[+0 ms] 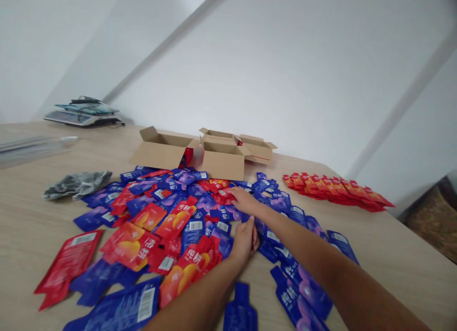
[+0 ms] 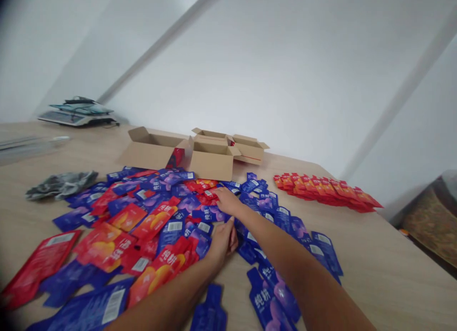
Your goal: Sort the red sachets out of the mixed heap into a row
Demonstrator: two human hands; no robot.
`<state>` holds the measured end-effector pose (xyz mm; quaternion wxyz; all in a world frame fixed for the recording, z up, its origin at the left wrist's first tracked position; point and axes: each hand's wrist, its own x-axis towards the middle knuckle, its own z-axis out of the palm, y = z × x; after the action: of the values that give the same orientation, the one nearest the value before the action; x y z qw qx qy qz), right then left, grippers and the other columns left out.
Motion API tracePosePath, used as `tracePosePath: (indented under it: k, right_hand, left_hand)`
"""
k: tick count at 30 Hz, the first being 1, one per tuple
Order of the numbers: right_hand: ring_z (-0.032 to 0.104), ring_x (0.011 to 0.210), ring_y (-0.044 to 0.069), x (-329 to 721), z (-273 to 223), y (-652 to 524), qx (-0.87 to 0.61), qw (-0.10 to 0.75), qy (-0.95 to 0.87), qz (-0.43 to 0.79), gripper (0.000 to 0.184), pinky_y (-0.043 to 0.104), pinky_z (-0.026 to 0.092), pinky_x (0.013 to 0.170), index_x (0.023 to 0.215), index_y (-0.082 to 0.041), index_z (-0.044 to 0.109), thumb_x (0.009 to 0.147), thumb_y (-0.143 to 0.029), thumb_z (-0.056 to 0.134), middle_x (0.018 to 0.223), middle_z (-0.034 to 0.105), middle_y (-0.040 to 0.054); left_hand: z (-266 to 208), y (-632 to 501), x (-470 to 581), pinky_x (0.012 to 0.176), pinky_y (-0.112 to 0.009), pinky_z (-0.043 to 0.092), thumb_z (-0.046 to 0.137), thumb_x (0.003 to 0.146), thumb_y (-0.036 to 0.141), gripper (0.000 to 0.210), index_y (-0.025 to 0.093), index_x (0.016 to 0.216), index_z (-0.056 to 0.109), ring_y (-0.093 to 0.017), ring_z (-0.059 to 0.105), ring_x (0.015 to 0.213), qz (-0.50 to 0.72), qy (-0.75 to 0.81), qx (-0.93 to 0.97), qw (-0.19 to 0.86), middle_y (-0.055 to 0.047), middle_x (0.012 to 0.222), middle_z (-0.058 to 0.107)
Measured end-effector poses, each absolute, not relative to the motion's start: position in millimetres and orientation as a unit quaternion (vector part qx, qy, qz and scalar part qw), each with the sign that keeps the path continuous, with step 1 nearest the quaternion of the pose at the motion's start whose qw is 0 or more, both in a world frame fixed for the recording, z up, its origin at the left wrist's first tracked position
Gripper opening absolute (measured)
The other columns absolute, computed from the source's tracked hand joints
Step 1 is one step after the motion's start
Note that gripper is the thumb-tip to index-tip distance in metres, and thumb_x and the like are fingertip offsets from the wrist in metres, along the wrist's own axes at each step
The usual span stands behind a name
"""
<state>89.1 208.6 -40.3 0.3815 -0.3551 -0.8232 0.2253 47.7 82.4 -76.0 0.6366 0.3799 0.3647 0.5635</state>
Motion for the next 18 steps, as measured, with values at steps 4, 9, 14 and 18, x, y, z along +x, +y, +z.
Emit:
tracePosePath:
  k: [4, 9, 14, 18]
  right_hand:
    - [0.058, 0.080, 0.012, 59.2, -41.0, 224.5, -0.376, 0.377, -0.814, 0.235, 0.016, 0.023, 0.041, 0.080, 0.060, -0.017, 0.056, 0.059, -0.005, 0.066, 0.076, 0.067, -0.0001]
    - [0.056, 0.076, 0.011, 60.9, -32.9, 217.6, -0.377, 0.379, -0.815, 0.223, 0.008, 0.024, 0.037, 0.083, 0.065, -0.017, 0.058, 0.072, -0.016, 0.062, 0.071, 0.065, -0.0007]
    - [0.054, 0.073, 0.015, 101.4, -15.8, 179.7, -0.408, 0.538, -0.676, 0.296, 0.024, 0.028, 0.042, 0.074, 0.072, -0.019, 0.060, 0.082, -0.040, 0.053, 0.076, 0.063, 0.0017]
    - [0.058, 0.069, 0.015, 142.3, -18.2, 122.4, -0.373, 0.620, -0.486, 0.490, 0.025, 0.028, 0.047, 0.067, 0.085, -0.020, 0.063, 0.073, -0.042, 0.065, 0.084, 0.066, 0.0015]
  left_hand:
    - [-80.0, 84.0, 47.5, 0.030, -0.023, 0.013, 0.044, 0.072, 0.072, 0.061, 0.022, 0.037, 0.037, -0.007, 0.029, 0.023, 0.567, 0.366, 0.379, 0.633, 0.005, 0.025, 0.029]
    - [-80.2, 84.4, 47.3, 0.029, -0.023, 0.013, 0.044, 0.071, 0.072, 0.061, 0.022, 0.037, 0.037, -0.007, 0.029, 0.022, 0.576, 0.358, 0.377, 0.631, 0.006, 0.025, 0.027]
    - [-73.9, 82.0, 47.8, 0.027, -0.019, 0.014, 0.048, 0.071, 0.071, 0.058, 0.019, 0.047, 0.045, -0.005, 0.031, 0.024, 0.557, 0.334, 0.378, 0.659, 0.007, 0.030, 0.033]
    - [-66.9, 79.2, 48.9, 0.027, -0.015, 0.023, 0.053, 0.072, 0.068, 0.053, 0.015, 0.081, 0.055, -0.007, 0.045, 0.032, 0.544, 0.301, 0.375, 0.687, 0.003, 0.050, 0.056]
